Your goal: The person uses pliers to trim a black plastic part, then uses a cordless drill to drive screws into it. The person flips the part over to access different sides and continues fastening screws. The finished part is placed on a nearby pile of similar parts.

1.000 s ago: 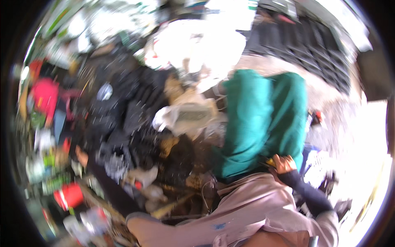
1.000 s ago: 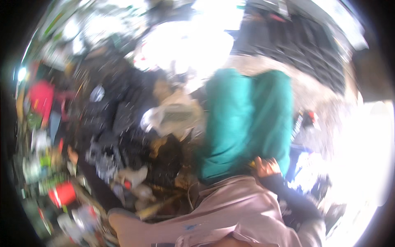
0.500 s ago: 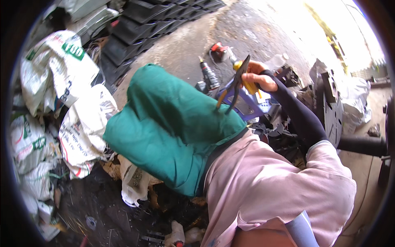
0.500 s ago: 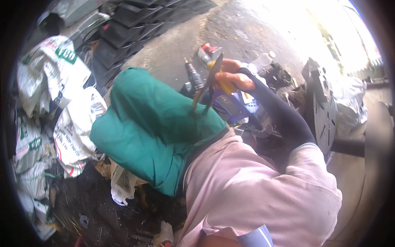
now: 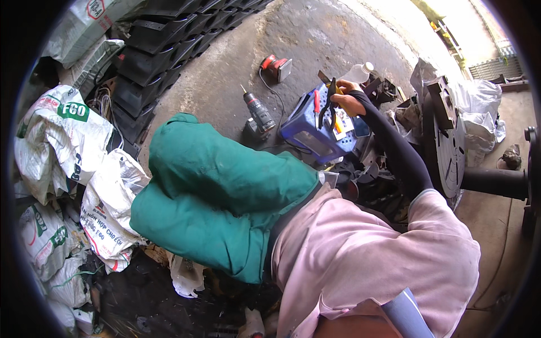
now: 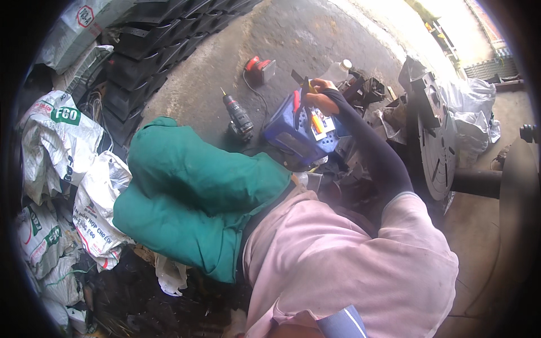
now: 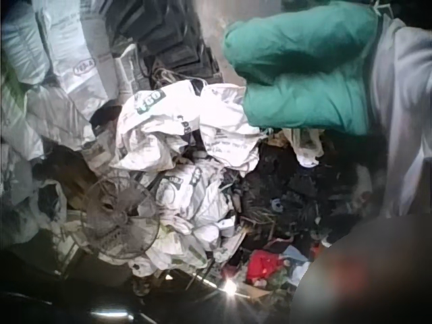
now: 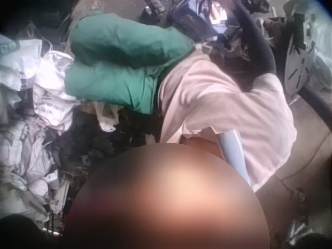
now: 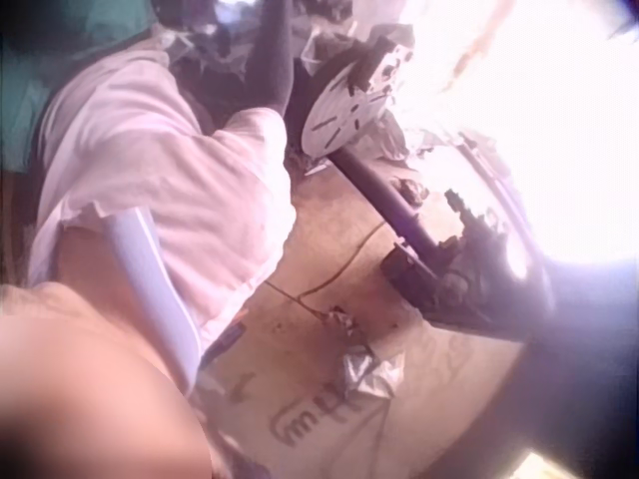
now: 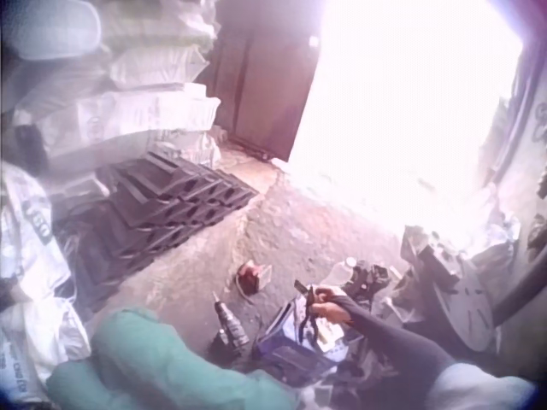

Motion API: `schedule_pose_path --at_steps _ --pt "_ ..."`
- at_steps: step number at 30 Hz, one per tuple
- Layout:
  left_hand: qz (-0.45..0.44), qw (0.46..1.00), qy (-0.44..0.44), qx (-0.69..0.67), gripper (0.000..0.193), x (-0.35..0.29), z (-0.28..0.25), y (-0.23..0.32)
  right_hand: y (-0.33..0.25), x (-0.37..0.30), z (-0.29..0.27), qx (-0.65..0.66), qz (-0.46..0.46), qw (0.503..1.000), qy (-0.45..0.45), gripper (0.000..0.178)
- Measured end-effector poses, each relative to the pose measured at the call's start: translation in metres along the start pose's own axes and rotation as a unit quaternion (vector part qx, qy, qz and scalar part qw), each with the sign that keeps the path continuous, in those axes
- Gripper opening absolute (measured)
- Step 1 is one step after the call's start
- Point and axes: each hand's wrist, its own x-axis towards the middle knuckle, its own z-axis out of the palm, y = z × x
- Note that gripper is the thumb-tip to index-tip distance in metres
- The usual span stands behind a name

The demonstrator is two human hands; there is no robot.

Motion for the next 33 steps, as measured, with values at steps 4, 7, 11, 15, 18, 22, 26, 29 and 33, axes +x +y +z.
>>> schedule_pose_path --at_steps 4,7,11,15,18,22,26,29,33 --pt "-0.001 1.0 0.004 0.013 0.035 -0.004 -0.002 0.006 0.063 0.042 0.0 -0.025 0.053 0.998 -0.015 0.023" --pt "-0.005 1.0 0.01 0.022 0.034 -0.008 -0.007 0.008 0.097 0.061 0.003 0.038 0.035 0.996 -0.079 0.019" --pt "-0.01 0.999 0.025 0.033 0.034 -0.015 -0.013 0.01 0.108 0.065 0.003 0.002 0.033 0.995 -0.089 0.019" --pt "0.004 0.999 0.036 0.032 0.034 -0.026 -0.025 0.019 0.098 0.067 0.01 -0.105 0.167 0.98 0.0 0.027" --pt "0.041 0.998 0.044 0.019 0.034 -0.043 -0.035 0.042 0.094 0.071 0.023 -0.246 0.224 0.939 0.089 0.034" --pt "0.17 0.984 0.031 -0.046 0.033 -0.088 -0.018 0.103 0.102 0.069 0.034 -0.189 0.252 0.942 0.117 0.037" --pt "0.251 0.965 0.004 -0.082 0.037 -0.164 0.022 0.166 0.107 0.063 0.037 -0.28 0.224 0.922 0.144 0.047" --pt "0.436 0.9 0.011 0.011 0.035 -0.208 0.038 0.199 0.086 0.051 0.047 -0.377 0.169 0.899 0.144 0.048" --pt "0.499 0.864 -0.026 0.062 0.027 -0.242 0.046 0.218 -0.001 0.022 0.068 -0.293 -0.007 0.942 0.162 0.052"
